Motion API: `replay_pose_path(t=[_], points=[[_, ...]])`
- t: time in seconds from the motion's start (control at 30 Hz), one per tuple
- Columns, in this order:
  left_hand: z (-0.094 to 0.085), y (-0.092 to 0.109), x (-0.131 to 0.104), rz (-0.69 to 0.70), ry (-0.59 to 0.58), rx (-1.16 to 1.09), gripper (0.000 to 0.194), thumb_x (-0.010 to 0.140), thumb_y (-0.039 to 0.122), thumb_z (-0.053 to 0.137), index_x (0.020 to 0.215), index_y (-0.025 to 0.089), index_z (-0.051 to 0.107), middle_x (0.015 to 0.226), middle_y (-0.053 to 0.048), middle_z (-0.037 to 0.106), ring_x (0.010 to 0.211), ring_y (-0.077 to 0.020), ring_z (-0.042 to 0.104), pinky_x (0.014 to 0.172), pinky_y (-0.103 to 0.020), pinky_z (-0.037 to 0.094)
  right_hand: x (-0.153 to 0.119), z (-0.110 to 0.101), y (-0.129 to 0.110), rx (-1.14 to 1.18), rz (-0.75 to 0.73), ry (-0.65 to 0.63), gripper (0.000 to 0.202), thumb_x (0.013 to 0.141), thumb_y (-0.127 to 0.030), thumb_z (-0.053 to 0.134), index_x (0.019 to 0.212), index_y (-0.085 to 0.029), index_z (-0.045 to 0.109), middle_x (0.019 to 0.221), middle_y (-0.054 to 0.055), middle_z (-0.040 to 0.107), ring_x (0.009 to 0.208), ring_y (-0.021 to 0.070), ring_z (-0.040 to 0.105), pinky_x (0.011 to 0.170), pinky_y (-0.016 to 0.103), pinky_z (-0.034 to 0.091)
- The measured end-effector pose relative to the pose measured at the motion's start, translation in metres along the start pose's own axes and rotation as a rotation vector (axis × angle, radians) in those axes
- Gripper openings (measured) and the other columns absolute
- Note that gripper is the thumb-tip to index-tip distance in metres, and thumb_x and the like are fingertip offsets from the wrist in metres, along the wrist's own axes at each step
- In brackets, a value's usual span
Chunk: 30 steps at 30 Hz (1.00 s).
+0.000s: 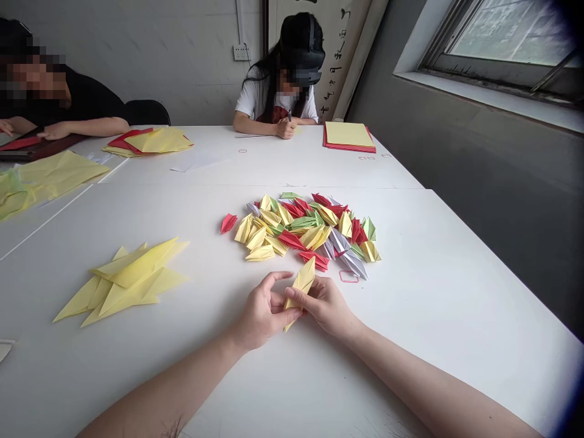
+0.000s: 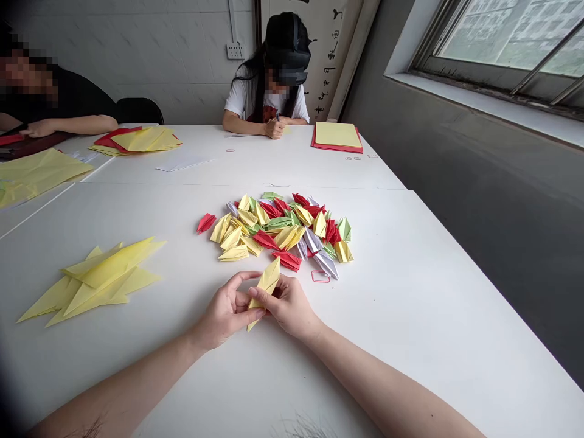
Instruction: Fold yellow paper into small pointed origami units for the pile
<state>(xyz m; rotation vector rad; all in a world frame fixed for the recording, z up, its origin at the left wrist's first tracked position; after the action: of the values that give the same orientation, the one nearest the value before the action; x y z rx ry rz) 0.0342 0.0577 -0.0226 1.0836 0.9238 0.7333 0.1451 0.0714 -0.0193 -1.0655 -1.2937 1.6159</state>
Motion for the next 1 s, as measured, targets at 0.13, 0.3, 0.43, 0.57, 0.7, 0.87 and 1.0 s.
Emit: replay_pose_path(t=[0.13,0.3,0.43,0.57,0.7,0.87,1.0], points=[[0.004,0.000,-0.002,0.019,-0.003,0.004,0.027,0.078,0.037,0.067,0.090,0.013,0.063,0.069,-0.003,0.064,0.065,-0.0143,0.061,0.063,-0.026,0.048,-0.001,-0.003,0.002,0.046,-0.011,0.058,0.034,0.078,-0.046,0.066,0.067,-0.015,0.056,0.058,0.002,0.061,0.048,0.0142,0.056,0.044,0.025,0.042],[0.004,0.000,-0.003,0.003,-0.049,-0.046,0.038,0.085,0.046,0.055,0.080,0.011,0.068,0.076,-0.009,0.068,0.075,-0.0210,0.066,0.071,-0.033,0.052,0.000,-0.002,0.000,0.046,-0.021,0.010,0.034,0.084,-0.045,0.061,0.068,-0.015,0.056,0.060,0.004,0.065,0.049,0.0137,0.056,0.044,0.024,0.040],[0.001,-0.001,-0.003,-0.044,-0.066,-0.091,0.037,0.086,0.045,0.054,0.089,0.011,0.070,0.080,-0.010,0.071,0.077,-0.0226,0.069,0.071,-0.033,0.053,0.001,-0.001,-0.004,0.019,-0.070,-0.048,0.036,0.087,-0.043,0.057,0.066,-0.014,0.059,0.058,0.002,0.061,0.049,0.0094,0.049,0.045,0.022,0.036],[0.002,0.000,-0.003,-0.041,-0.092,-0.075,0.036,0.084,0.044,0.057,0.088,0.011,0.071,0.082,-0.011,0.072,0.079,-0.0233,0.070,0.072,-0.033,0.054,0.001,-0.002,-0.003,0.049,-0.090,-0.043,0.032,0.085,-0.041,0.061,0.067,-0.014,0.057,0.058,0.001,0.059,0.049,0.0091,0.048,0.046,0.021,0.036],[0.005,0.000,-0.002,-0.086,-0.093,0.010,0.032,0.074,0.041,0.070,0.078,0.010,0.071,0.073,-0.010,0.071,0.076,-0.0250,0.070,0.068,-0.032,0.054,-0.001,0.003,0.001,0.057,-0.059,-0.054,0.033,0.083,-0.041,0.063,0.065,-0.015,0.056,0.054,0.000,0.057,0.045,0.0091,0.048,0.041,0.021,0.035],[0.005,-0.004,-0.004,-0.144,-0.107,0.081,0.030,0.075,0.039,0.069,0.080,0.010,0.072,0.078,-0.013,0.074,0.078,-0.0258,0.071,0.068,-0.033,0.055,-0.002,0.007,-0.001,0.045,-0.023,-0.087,0.039,0.083,-0.044,0.061,0.059,-0.013,0.056,0.050,0.000,0.054,0.043,0.0084,0.046,0.040,0.021,0.034],[0.005,-0.001,-0.006,-0.118,-0.154,0.058,0.029,0.078,0.036,0.066,0.089,0.010,0.072,0.089,-0.016,0.074,0.087,-0.0274,0.070,0.073,-0.036,0.054,-0.001,0.005,-0.001,0.107,0.022,-0.094,0.041,0.084,-0.045,0.061,0.058,-0.013,0.055,0.047,-0.002,0.050,0.040,0.0065,0.040,0.039,0.021,0.031]])
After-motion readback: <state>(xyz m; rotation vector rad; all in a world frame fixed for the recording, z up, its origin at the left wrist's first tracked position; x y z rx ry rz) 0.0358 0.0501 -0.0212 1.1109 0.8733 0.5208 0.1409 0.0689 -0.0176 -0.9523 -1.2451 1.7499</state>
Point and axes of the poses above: each hand's wrist, its own x-axis towards the middle knuckle, its own z-axis out of the palm, y = z × x, the point moved 6 cm from there along x, towards the middle knuckle
